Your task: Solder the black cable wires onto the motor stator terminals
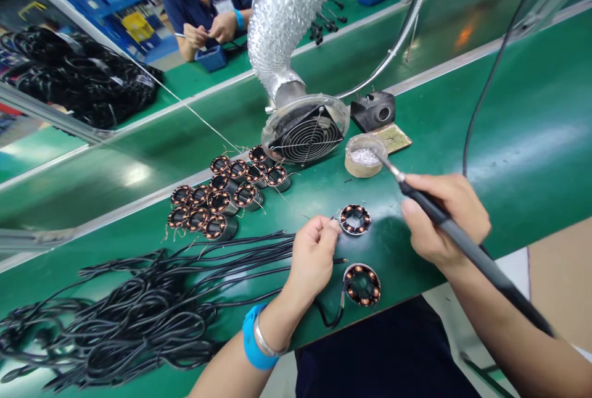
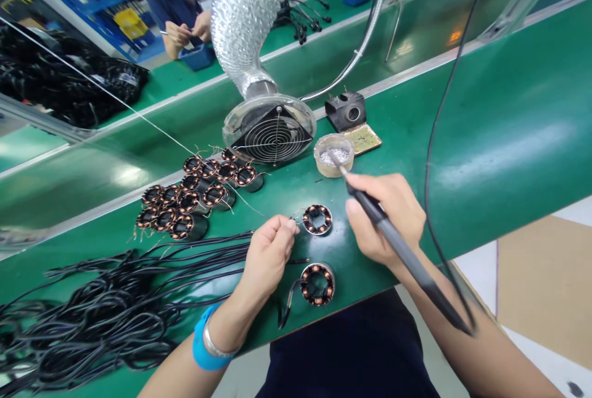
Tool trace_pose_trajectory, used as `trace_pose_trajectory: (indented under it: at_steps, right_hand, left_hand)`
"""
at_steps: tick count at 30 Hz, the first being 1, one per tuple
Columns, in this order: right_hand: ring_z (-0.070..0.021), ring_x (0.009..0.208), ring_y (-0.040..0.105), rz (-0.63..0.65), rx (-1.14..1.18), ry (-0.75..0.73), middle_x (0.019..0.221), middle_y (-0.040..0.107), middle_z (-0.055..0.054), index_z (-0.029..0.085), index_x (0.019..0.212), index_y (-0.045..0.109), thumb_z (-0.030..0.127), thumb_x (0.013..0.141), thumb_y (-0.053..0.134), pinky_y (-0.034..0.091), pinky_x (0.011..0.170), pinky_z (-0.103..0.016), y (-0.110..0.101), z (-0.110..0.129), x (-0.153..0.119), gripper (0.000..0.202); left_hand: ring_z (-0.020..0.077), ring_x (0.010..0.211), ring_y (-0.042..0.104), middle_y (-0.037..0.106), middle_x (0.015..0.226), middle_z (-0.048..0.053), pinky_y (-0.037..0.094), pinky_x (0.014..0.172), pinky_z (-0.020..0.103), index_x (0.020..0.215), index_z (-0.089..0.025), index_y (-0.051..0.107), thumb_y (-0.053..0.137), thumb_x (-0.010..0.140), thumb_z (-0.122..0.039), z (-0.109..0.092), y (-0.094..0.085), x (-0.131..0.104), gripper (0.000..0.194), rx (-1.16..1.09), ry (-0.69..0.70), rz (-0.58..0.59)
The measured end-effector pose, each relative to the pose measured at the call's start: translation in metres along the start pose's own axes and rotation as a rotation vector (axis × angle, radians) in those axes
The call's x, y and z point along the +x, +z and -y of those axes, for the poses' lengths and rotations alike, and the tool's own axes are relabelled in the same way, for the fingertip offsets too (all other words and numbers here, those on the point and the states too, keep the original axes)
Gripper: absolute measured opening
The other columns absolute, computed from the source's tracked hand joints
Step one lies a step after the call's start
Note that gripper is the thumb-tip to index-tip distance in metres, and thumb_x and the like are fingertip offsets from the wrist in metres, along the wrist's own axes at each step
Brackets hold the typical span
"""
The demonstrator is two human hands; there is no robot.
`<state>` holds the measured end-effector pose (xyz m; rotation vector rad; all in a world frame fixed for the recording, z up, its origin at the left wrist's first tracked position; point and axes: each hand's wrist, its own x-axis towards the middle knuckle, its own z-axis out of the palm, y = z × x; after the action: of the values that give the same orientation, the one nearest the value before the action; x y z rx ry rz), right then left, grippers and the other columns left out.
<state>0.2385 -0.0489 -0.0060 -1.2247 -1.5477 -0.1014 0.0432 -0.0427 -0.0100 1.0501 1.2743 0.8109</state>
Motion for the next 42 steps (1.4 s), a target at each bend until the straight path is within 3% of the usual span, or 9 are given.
trace_pose_trajectory:
  at_steps: [5, 8, 10, 15, 26, 29, 35, 39, 42]
  right_hand:
    - [-0.0202, 0.083, 0.068, 0.200, -0.100, 0.088, 0.098, 0.071, -0.007, 0.020, 0.115, 0.066, 0.025, 0.092, 0.060, 0.057, 0.077, -0.034, 0.012, -0.023, -0.005, 0.024]
    - [-0.0143, 0.070, 0.069, 0.160, 0.006, 0.124, 0.101, 0.073, -0.004, 0.023, 0.121, 0.063, 0.021, 0.095, 0.058, 0.057, 0.069, -0.028, 0.012, -0.015, -0.006, 0.027]
    - [-0.0116, 0.063, 0.066, 0.207, 0.117, 0.113, 0.099, 0.073, -0.002, 0.024, 0.119, 0.062, 0.017, 0.094, 0.057, 0.055, 0.063, -0.025, 0.013, -0.005, -0.004, 0.026]
    - [-0.0169, 0.075, 0.063, 0.390, 0.278, -0.071, 0.086, 0.070, -0.002, 0.020, 0.107, 0.062, 0.009, 0.086, 0.059, 0.054, 0.072, -0.031, 0.028, 0.016, 0.002, 0.024]
    - [-0.0186, 0.073, 0.061, 0.402, 0.153, 0.032, 0.080, 0.068, -0.004, 0.016, 0.107, 0.061, 0.010, 0.088, 0.052, 0.053, 0.069, -0.032, 0.044, 0.027, -0.003, 0.022]
    - [-0.0182, 0.073, 0.060, 0.374, 0.176, -0.001, 0.082, 0.068, -0.005, 0.016, 0.108, 0.060, 0.009, 0.088, 0.051, 0.053, 0.068, -0.033, 0.044, 0.025, -0.004, 0.023]
    - [-0.0158, 0.071, 0.056, 0.343, 0.377, -0.059, 0.085, 0.068, -0.003, 0.019, 0.108, 0.058, 0.007, 0.087, 0.054, 0.053, 0.067, -0.031, 0.036, 0.018, -0.008, 0.024]
    - [-0.0160, 0.071, 0.058, 0.368, 0.415, -0.026, 0.079, 0.066, -0.002, 0.020, 0.108, 0.059, 0.008, 0.088, 0.054, 0.053, 0.066, -0.031, 0.034, 0.016, -0.008, 0.023]
    - [-0.0153, 0.071, 0.060, 0.378, 0.419, -0.019, 0.081, 0.067, -0.001, 0.020, 0.110, 0.059, 0.008, 0.089, 0.055, 0.054, 0.067, -0.030, 0.034, 0.013, -0.007, 0.025]
  left_hand:
    - [0.0062, 0.047, 0.023, 0.031, 0.051, -0.009, 0.021, 0.045, 0.019, 0.068, -0.018, 0.052, 0.060, 0.083, -0.043, 0.000, 0.000, -0.001, 0.031, 0.010, -0.005, 0.004]
    - [0.0060, 0.045, 0.022, 0.031, 0.049, -0.009, 0.020, 0.044, 0.019, 0.070, -0.017, 0.055, 0.060, 0.082, -0.047, -0.001, 0.000, 0.000, 0.033, -0.003, -0.022, 0.015]
    - [0.0054, 0.043, 0.021, 0.031, 0.047, -0.010, 0.018, 0.042, 0.019, 0.069, -0.017, 0.055, 0.059, 0.082, -0.051, -0.003, 0.000, 0.001, 0.037, -0.030, -0.049, 0.026]
    - [0.0035, 0.038, 0.016, 0.029, 0.043, -0.011, 0.013, 0.038, 0.018, 0.066, -0.018, 0.052, 0.064, 0.077, -0.058, -0.007, -0.002, 0.005, 0.043, -0.142, -0.122, 0.071]
    - [0.0005, 0.031, 0.015, 0.030, 0.041, -0.013, 0.010, 0.031, 0.015, 0.067, -0.018, 0.049, 0.073, 0.070, -0.051, -0.015, -0.015, 0.010, 0.040, -0.315, -0.345, 0.219]
    - [0.0004, 0.031, 0.015, 0.032, 0.042, -0.013, 0.010, 0.032, 0.015, 0.068, -0.017, 0.051, 0.072, 0.071, -0.050, -0.014, -0.018, 0.011, 0.039, -0.307, -0.322, 0.223]
    - [0.0001, 0.036, 0.021, 0.050, 0.052, -0.007, 0.010, 0.036, 0.017, 0.071, -0.014, 0.057, 0.078, 0.068, -0.042, -0.015, -0.029, 0.011, 0.035, -0.137, -0.153, 0.190]
    - [0.0036, 0.046, 0.032, 0.049, 0.054, -0.005, 0.022, 0.044, 0.018, 0.072, -0.012, 0.065, 0.080, 0.069, -0.043, -0.014, -0.029, 0.010, 0.035, -0.012, -0.049, 0.159]
    - [0.0045, 0.048, 0.032, 0.047, 0.053, -0.005, 0.024, 0.047, 0.018, 0.072, -0.012, 0.068, 0.078, 0.071, -0.047, -0.011, -0.027, 0.009, 0.036, 0.017, -0.034, 0.160]
